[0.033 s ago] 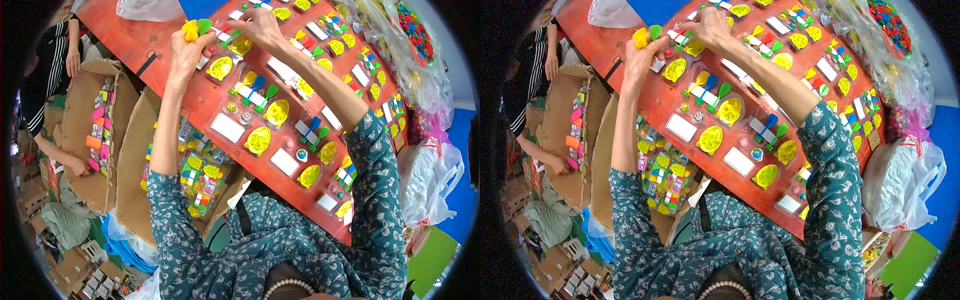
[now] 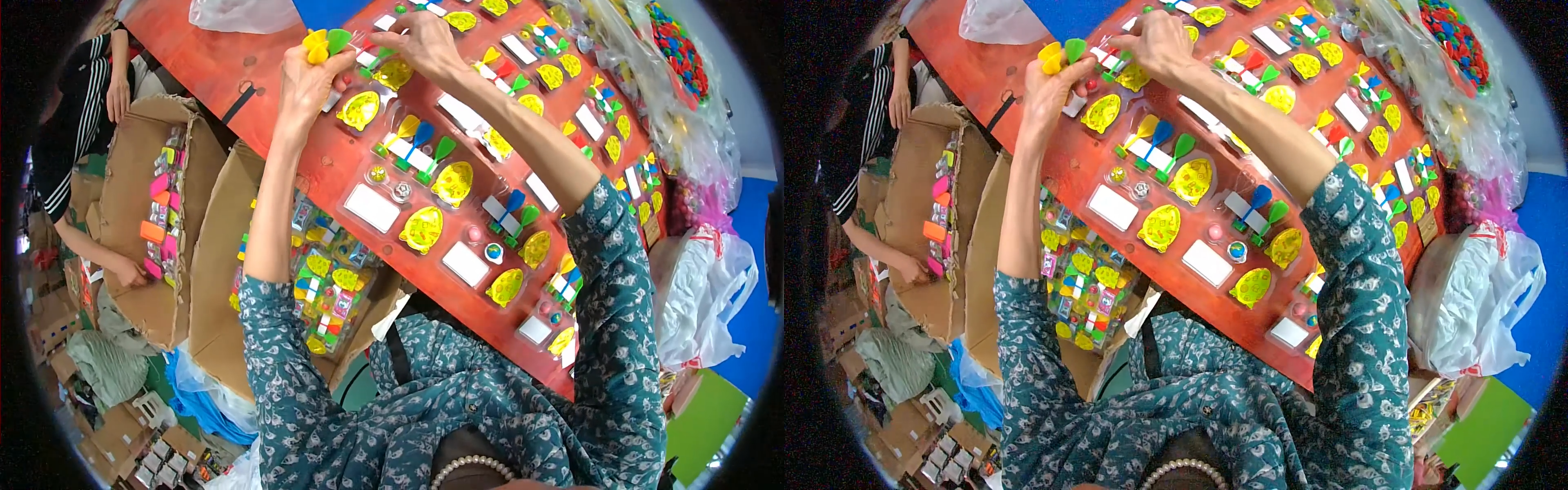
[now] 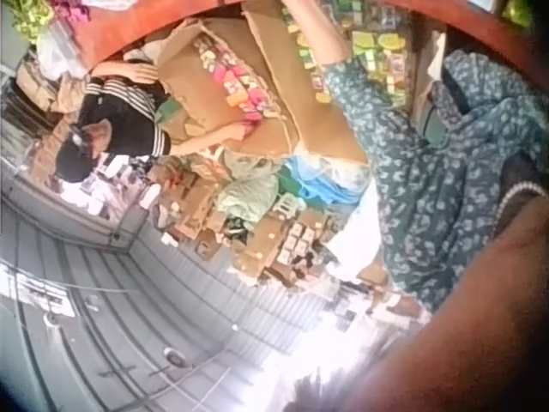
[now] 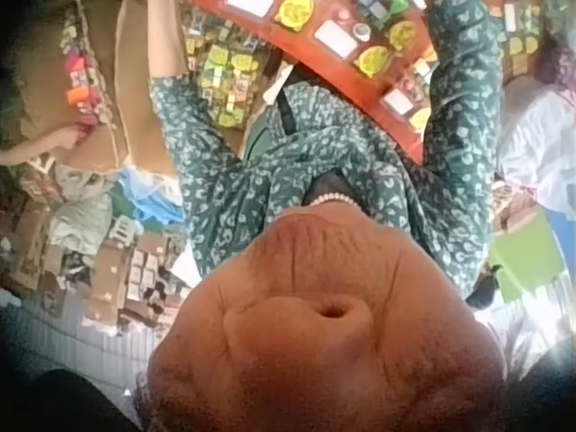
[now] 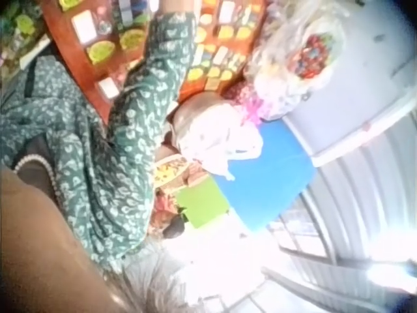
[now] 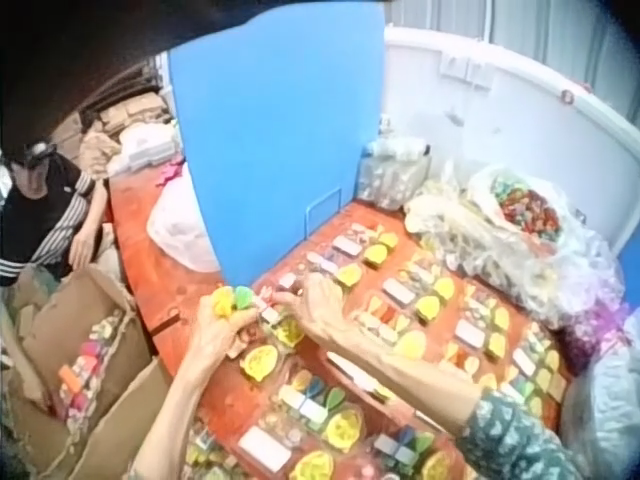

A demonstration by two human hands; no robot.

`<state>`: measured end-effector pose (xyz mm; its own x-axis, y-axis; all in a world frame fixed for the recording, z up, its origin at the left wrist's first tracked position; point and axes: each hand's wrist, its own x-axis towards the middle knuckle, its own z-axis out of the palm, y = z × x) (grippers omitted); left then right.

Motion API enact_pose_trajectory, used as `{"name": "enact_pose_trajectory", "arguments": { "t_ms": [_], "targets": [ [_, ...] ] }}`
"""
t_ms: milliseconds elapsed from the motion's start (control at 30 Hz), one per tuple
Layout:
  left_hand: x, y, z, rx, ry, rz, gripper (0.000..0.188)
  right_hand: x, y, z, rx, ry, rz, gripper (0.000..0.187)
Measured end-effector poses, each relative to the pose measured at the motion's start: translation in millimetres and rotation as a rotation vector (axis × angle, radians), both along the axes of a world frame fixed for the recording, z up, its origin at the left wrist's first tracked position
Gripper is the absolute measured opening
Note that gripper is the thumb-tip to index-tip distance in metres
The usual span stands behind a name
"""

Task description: The person is sorting and placing small plastic toy parts onto a template board at a toy factory.

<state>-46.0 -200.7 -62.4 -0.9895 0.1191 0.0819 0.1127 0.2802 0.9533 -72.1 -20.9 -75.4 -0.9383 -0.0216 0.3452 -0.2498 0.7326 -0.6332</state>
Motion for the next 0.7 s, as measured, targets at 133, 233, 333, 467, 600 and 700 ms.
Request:
{"name": "enact_pose_trajectory", "arguments": {
  "t_ms": [133, 233, 333, 467, 600, 700],
  "targets": [
    [-12.8, 1.8, -12.2, -0.135, 0.058, -0.031, 0.017, 2.8, -12.5, 1.9, 0.153, 0.035, -0.025, 0.035],
    [-14.2, 7.6, -10.2, -0.232, 0.185, -0.055, 0.019, 4.1, -11.7, -2.9, 0.213, 0.102, -0.017, 0.032],
    [-12.5, 9.9, -9.2, -0.241, 0.203, -0.049, 0.019, 1.1, -13.5, -8.9, 0.267, 0.158, 0.005, 0.031],
    [-14.2, 2.9, -14.7, -0.195, 0.158, -0.035, 0.018, 1.9, -19.7, -19.4, 0.278, 0.262, 0.057, 0.027],
    [-15.4, 4.1, -16.2, -0.117, 0.100, -0.074, 0.019, -5.6, -10.2, -35.2, 0.120, 0.632, 0.009, 0.025],
    [-22.3, 14.9, -13.9, -0.114, 0.138, -0.129, 0.020, -35.4, 19.8, -44.7, 0.259, 0.385, 0.030, 0.019]
  ]
}}
